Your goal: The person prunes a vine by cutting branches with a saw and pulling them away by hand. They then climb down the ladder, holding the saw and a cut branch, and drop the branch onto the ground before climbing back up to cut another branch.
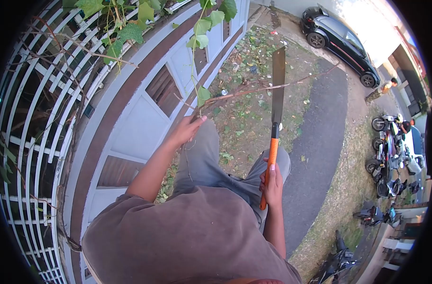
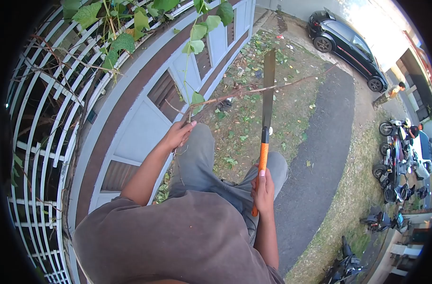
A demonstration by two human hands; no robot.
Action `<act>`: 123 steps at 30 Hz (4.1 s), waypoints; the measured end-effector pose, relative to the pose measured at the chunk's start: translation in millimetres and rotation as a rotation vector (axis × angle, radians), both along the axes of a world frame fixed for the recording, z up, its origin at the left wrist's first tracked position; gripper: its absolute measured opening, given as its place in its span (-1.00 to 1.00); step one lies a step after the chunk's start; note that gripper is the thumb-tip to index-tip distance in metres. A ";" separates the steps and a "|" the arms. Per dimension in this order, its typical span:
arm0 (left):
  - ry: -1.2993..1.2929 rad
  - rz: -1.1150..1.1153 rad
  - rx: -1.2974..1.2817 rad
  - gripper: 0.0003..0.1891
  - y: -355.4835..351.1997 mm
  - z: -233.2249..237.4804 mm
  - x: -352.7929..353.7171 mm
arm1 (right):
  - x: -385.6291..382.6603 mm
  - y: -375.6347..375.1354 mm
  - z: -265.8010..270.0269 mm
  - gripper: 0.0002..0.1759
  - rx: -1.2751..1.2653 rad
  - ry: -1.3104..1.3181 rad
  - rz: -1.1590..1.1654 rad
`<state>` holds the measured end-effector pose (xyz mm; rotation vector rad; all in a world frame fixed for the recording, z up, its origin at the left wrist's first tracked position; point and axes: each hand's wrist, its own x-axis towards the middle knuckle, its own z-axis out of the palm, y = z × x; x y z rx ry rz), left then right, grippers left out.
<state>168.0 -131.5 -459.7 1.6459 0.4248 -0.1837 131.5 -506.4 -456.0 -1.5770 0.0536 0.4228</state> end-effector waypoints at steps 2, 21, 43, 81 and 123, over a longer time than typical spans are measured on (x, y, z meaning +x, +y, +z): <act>-0.014 0.019 0.035 -0.55 3.9 -0.1 0.7 | 5.9 -0.4 5.8 -0.48 -0.076 -0.138 -0.065; -0.324 0.086 0.422 -0.63 27.1 15.0 -10.0 | 74.6 -9.6 10.2 -0.40 0.159 -0.186 -0.084; 0.242 0.030 -0.721 -0.57 46.7 -15.1 -8.1 | 84.6 -53.9 -18.5 -0.46 -0.028 0.115 0.087; 0.281 -0.313 -1.129 -0.49 53.4 -17.1 -1.9 | 117.7 -83.1 23.8 -0.47 -0.599 -0.319 0.072; 0.416 -0.158 -1.020 -0.51 40.1 -56.4 -1.5 | 92.4 -88.6 -27.5 -0.40 0.426 0.609 0.117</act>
